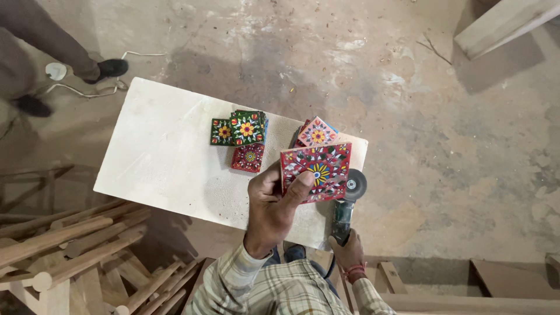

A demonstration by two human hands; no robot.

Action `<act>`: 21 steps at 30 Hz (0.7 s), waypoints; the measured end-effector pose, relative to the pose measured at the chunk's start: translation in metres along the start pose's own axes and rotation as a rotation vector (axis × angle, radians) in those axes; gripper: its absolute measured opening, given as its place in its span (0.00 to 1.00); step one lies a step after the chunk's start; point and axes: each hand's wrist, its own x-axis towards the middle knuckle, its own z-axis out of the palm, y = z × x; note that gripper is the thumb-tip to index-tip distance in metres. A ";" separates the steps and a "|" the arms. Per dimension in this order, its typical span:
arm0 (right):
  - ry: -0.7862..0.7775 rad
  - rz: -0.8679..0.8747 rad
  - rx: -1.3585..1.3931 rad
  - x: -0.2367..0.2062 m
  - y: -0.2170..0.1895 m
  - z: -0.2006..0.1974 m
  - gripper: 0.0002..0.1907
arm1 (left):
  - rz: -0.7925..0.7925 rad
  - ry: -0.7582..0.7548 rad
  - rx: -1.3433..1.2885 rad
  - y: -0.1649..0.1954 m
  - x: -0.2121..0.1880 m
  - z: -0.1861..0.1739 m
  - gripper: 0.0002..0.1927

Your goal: The person stands at a workbench holding painted wooden boxes and uses an angle grinder to grind and smooth their edges, picking up boxes one at a time, turning them to grind different sides, and placing them back on the table with other finished boxes.

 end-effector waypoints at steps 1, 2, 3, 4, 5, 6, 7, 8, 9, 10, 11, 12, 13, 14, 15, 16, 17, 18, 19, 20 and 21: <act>0.019 -0.018 0.020 -0.003 -0.005 -0.002 0.38 | 0.009 -0.010 0.017 0.003 -0.001 0.000 0.13; 0.133 -0.097 -0.010 -0.006 -0.013 -0.006 0.37 | 0.019 -0.020 0.037 0.006 -0.002 0.000 0.13; 0.247 -0.173 -0.039 -0.009 -0.023 -0.013 0.37 | 0.007 0.001 0.129 0.010 -0.002 0.000 0.12; 0.361 -0.246 -0.071 -0.012 -0.035 -0.024 0.36 | -0.008 0.021 0.221 0.013 -0.004 0.001 0.11; 0.262 -0.253 0.215 -0.014 -0.050 -0.037 0.31 | -0.029 0.037 0.311 0.016 -0.006 0.002 0.10; 0.166 -0.252 0.498 -0.015 -0.066 -0.053 0.25 | 0.076 0.013 0.427 0.018 -0.009 0.005 0.09; 0.063 -0.254 0.680 -0.016 -0.085 -0.070 0.22 | 0.183 -0.016 0.537 0.020 -0.011 0.008 0.07; -0.037 -0.258 0.862 -0.017 -0.105 -0.087 0.20 | 0.296 -0.046 0.645 0.021 -0.014 0.011 0.06; -0.062 -0.367 0.909 -0.020 -0.124 -0.105 0.19 | 0.297 -0.056 0.677 0.022 -0.017 0.016 0.09; -0.088 -0.477 0.953 -0.024 -0.142 -0.122 0.19 | 0.299 -0.066 0.710 0.022 -0.021 0.021 0.13; -0.162 -0.510 1.016 -0.028 -0.159 -0.138 0.21 | 0.303 -0.076 0.742 0.022 -0.025 0.027 0.18; -0.239 -0.546 1.078 -0.032 -0.174 -0.153 0.24 | 0.319 -0.089 0.787 0.022 -0.028 0.032 0.18; -0.318 -0.582 1.139 -0.036 -0.188 -0.164 0.27 | 0.334 -0.100 0.832 0.022 -0.032 0.037 0.18; -0.335 -0.583 1.144 -0.041 -0.199 -0.172 0.27 | 0.352 -0.111 0.879 0.022 -0.034 0.041 0.18; -0.355 -0.586 1.150 -0.045 -0.209 -0.177 0.28 | 0.361 -0.110 0.902 0.023 -0.037 0.045 0.18; -0.378 -0.589 1.156 -0.048 -0.216 -0.180 0.29 | 0.370 -0.105 0.926 0.024 -0.038 0.048 0.19; -0.375 -0.571 1.162 -0.050 -0.220 -0.182 0.29 | 0.380 -0.096 0.951 0.025 -0.039 0.050 0.20; -0.374 -0.553 1.168 -0.051 -0.223 -0.183 0.28 | 0.361 -0.102 0.959 0.026 -0.039 0.051 0.20; -0.372 -0.535 1.173 -0.051 -0.225 -0.182 0.28 | 0.342 -0.108 0.966 0.026 -0.039 0.052 0.21; -0.371 -0.511 1.177 -0.052 -0.224 -0.182 0.28 | 0.321 -0.112 0.972 0.027 -0.038 0.052 0.21; -0.372 -0.487 1.181 -0.051 -0.224 -0.181 0.28 | 0.330 -0.116 0.977 0.026 -0.037 0.052 0.22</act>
